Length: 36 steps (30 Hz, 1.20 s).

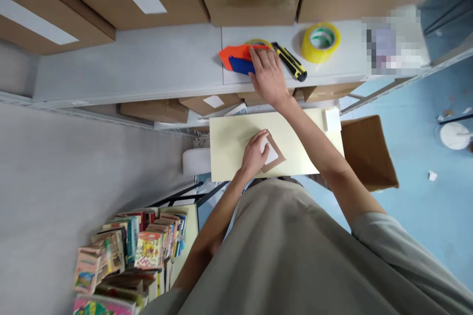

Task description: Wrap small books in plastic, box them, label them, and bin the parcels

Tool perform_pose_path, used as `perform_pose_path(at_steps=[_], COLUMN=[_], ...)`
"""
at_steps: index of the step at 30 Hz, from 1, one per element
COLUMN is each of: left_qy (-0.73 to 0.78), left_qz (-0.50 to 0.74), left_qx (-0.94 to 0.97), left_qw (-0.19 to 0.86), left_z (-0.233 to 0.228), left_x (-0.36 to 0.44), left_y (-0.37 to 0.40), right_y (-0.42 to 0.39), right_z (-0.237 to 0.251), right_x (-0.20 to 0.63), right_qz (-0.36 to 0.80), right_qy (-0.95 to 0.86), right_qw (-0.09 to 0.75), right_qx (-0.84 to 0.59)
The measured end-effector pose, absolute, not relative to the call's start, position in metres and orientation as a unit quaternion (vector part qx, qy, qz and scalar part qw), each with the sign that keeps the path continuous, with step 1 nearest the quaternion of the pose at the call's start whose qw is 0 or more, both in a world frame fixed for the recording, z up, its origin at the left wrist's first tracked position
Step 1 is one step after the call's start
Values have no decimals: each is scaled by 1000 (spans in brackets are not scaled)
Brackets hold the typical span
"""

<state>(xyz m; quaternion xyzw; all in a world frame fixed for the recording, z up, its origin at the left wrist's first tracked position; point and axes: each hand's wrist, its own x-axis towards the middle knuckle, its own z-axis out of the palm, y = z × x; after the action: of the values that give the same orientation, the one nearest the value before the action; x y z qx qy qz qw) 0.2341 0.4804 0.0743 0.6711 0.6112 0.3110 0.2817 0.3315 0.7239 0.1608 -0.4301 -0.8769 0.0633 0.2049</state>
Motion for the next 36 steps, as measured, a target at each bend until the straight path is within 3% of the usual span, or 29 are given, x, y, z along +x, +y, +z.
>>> perform_pose_path(at_steps=[3,5,10,14,26,32,36], left_qy=[630,639,610,604,614,699,762], left_qz=[223,167,83,50,24,73,92], left_qx=[676,674,698,707,710,648,571], left_qw=[312,331,366,365,344,293,290], left_z=[44,25,-18,-36,-29,-26,-45], left_x=[244,251,270,276,284,270,250], left_y=[454,441,422,412,408,486,557], right_y=[671,620,483,420,446,438,442], right_z=[115,66,-48,-90,-135,-111,-93], right_x=[381,423,513,547,490,503,492], right_qz=[140,208,380,491,656,726,812], right_qy=[-833,-804,-725,-664,-604,-268,-99], right_qw=[294,293,151,72,169,154,134], right_qx=[-447,-475,-554,-560,-420,-615,-559])
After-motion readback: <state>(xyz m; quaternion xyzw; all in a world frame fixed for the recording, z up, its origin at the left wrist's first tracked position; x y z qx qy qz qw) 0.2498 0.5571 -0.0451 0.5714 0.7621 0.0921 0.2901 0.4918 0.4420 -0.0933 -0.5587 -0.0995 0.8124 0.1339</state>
